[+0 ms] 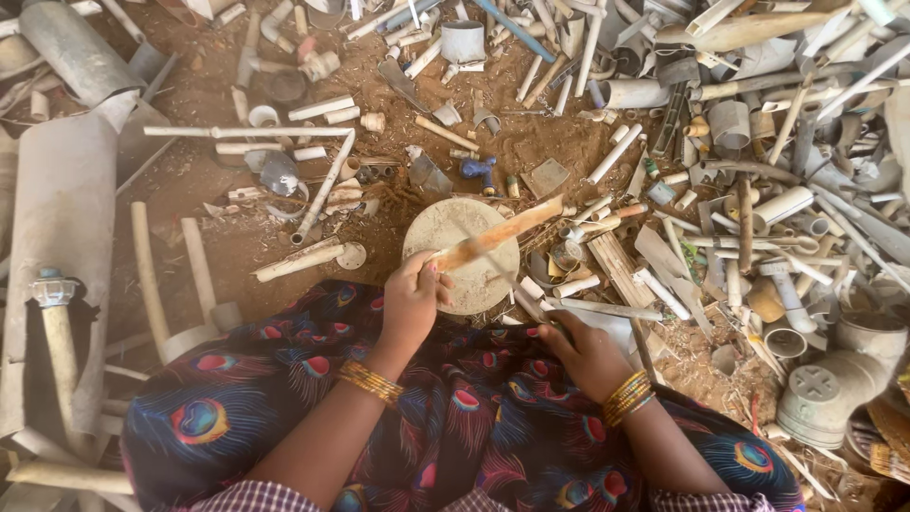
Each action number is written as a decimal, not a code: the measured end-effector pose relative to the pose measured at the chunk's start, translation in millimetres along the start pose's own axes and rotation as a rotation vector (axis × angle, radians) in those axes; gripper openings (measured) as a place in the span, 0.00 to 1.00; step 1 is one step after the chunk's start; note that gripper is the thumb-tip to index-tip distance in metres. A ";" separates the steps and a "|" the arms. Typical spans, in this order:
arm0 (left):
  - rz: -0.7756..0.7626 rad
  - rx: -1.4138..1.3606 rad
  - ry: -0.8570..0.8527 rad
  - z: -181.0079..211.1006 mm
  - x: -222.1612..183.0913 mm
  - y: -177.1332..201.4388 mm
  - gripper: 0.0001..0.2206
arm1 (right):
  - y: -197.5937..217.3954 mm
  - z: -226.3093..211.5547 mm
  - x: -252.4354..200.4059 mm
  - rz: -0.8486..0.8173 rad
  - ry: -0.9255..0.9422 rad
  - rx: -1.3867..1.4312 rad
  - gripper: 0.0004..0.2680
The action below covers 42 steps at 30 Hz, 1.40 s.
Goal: The person sits on the ground and uses a large knife to scrape and clean the edges and surfaces of several small PVC pipe segments one at a time.
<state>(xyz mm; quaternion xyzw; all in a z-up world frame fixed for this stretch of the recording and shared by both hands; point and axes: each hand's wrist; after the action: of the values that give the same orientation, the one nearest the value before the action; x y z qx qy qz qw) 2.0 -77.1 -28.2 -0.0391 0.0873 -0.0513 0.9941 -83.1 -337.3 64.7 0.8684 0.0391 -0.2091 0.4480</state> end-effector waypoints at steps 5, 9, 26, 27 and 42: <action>0.135 0.736 -0.657 7.5 -4.7 7.7 0.18 | -18.6 13.2 -0.3 0.383 0.171 0.400 0.17; 0.094 0.794 -0.751 17.6 -13.3 7.1 0.17 | -33.5 26.7 17.9 0.271 0.243 0.811 0.09; 0.132 0.656 -0.780 30.9 -19.9 1.3 0.15 | -47.0 3.9 13.9 0.056 -0.012 0.618 0.11; 0.132 0.650 -0.793 31.5 -17.1 1.4 0.15 | -48.6 3.9 14.6 0.068 0.022 0.585 0.11; 0.108 0.264 -0.374 18.6 -14.4 -5.3 0.11 | -62.2 14.0 20.5 0.119 0.014 0.448 0.11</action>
<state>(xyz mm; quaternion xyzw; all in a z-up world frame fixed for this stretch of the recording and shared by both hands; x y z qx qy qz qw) -9.4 -79.6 -7.0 0.0872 -0.1040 -0.0010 0.9907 -84.9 -313.9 2.0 0.9483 -0.0567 -0.1799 0.2552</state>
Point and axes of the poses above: each hand's wrist, its own x-axis towards the middle knuckle, its own y-axis out of the back of the hand, z = x × y, and after that the axes turned 7 degrees about x, right-handed
